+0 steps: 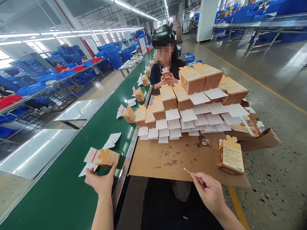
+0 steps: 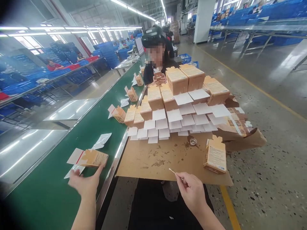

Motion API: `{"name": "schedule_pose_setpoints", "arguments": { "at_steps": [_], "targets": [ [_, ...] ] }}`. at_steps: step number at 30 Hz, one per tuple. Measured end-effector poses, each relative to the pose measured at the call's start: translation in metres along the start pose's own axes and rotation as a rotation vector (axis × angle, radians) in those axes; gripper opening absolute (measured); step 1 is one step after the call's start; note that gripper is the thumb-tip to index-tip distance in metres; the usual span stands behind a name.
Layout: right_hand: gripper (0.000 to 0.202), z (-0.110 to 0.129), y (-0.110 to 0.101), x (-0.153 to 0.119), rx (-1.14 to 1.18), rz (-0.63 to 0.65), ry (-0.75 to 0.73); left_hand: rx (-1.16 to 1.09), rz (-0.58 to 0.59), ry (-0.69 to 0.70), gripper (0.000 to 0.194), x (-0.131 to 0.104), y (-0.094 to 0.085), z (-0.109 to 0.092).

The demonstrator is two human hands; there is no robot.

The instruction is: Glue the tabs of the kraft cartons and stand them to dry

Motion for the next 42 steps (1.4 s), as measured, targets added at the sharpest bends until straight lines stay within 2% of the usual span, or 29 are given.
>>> {"name": "schedule_pose_setpoints", "arguments": {
  "at_steps": [2,3,5,8,10,12,14,16,17,19,21,23,25,26,28,29,32,35,36,39,40,42],
  "targets": [
    [0.027,-0.002,-0.014,-0.002,-0.011,-0.059,0.003,-0.082,-0.147,0.046,0.115,-0.017,-0.013,-0.008],
    [0.025,-0.004,-0.02,-0.003,-0.014,-0.086,0.005,-0.148,-0.173,0.09,0.112,-0.025,-0.014,-0.018],
    [0.024,-0.005,-0.029,-0.003,-0.018,-0.12,0.008,-0.307,-0.079,0.229,0.098,-0.032,0.002,-0.055],
    [0.027,-0.004,-0.035,0.002,-0.03,-0.135,0.001,-0.445,0.217,0.451,0.077,-0.025,0.06,-0.141],
    [0.028,-0.001,-0.035,0.006,-0.042,-0.136,-0.011,-0.392,0.388,0.627,0.075,-0.016,0.107,-0.202],
    [0.028,0.004,-0.036,0.009,-0.058,-0.145,-0.02,-0.312,0.502,0.781,0.081,-0.009,0.15,-0.25],
    [0.029,0.009,-0.039,0.009,-0.08,-0.162,-0.028,-0.198,0.612,0.897,0.083,-0.006,0.186,-0.279],
    [0.028,0.015,-0.045,0.007,-0.108,-0.181,-0.054,-0.105,0.691,0.959,0.073,-0.007,0.21,-0.29],
    [0.027,0.018,-0.049,0.007,-0.124,-0.188,-0.074,-0.088,0.705,0.97,0.065,-0.008,0.215,-0.291],
    [0.025,0.021,-0.06,0.011,-0.164,-0.201,-0.122,-0.116,0.69,0.966,0.052,-0.008,0.213,-0.285],
    [0.026,0.019,-0.072,0.021,-0.222,-0.199,-0.155,-0.206,0.642,0.923,0.049,-0.009,0.194,-0.269],
    [0.032,0.009,-0.082,0.042,-0.305,-0.152,-0.151,-0.368,0.59,0.817,0.053,-0.013,0.163,-0.242],
    [0.037,-0.005,-0.084,0.07,-0.431,-0.038,-0.097,-0.61,0.568,0.607,0.065,-0.023,0.129,-0.206],
    [0.038,-0.014,-0.081,0.085,-0.515,0.038,-0.045,-0.743,0.582,0.458,0.073,-0.032,0.114,-0.185],
    [0.037,-0.03,-0.071,0.113,-0.691,0.214,0.064,-0.949,0.651,0.125,0.08,-0.06,0.094,-0.145],
    [0.035,-0.037,-0.065,0.124,-0.765,0.301,0.105,-1.014,0.696,-0.035,0.077,-0.077,0.088,-0.128],
    [0.03,-0.048,-0.047,0.147,-0.89,0.509,0.157,-1.08,0.778,-0.379,0.057,-0.125,0.078,-0.093],
    [0.026,-0.057,-0.043,0.155,-0.888,0.579,0.151,-1.049,0.81,-0.492,0.05,-0.154,0.076,-0.079],
    [0.027,-0.058,-0.046,0.156,-0.858,0.548,0.142,-1.033,0.822,-0.495,0.055,-0.159,0.076,-0.078],
    [0.033,-0.053,-0.057,0.144,-0.701,0.359,0.088,-0.975,0.864,-0.473,0.089,-0.165,0.082,-0.077],
    [0.033,-0.047,-0.055,0.134,-0.637,0.309,0.058,-0.944,0.884,-0.465,0.097,-0.165,0.085,-0.078],
    [0.032,-0.031,-0.037,0.104,-0.521,0.281,-0.01,-0.861,0.933,-0.448,0.098,-0.164,0.094,-0.079]
  ]
}}
Point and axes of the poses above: each hand's wrist, its own x-axis towards the middle knuckle, its own y-axis out of the palm, z = x × y, the point moved 6 cm from there along x, towards the middle knuckle, and after that the axes turned 2 degrees about x, right-handed, at the moved point
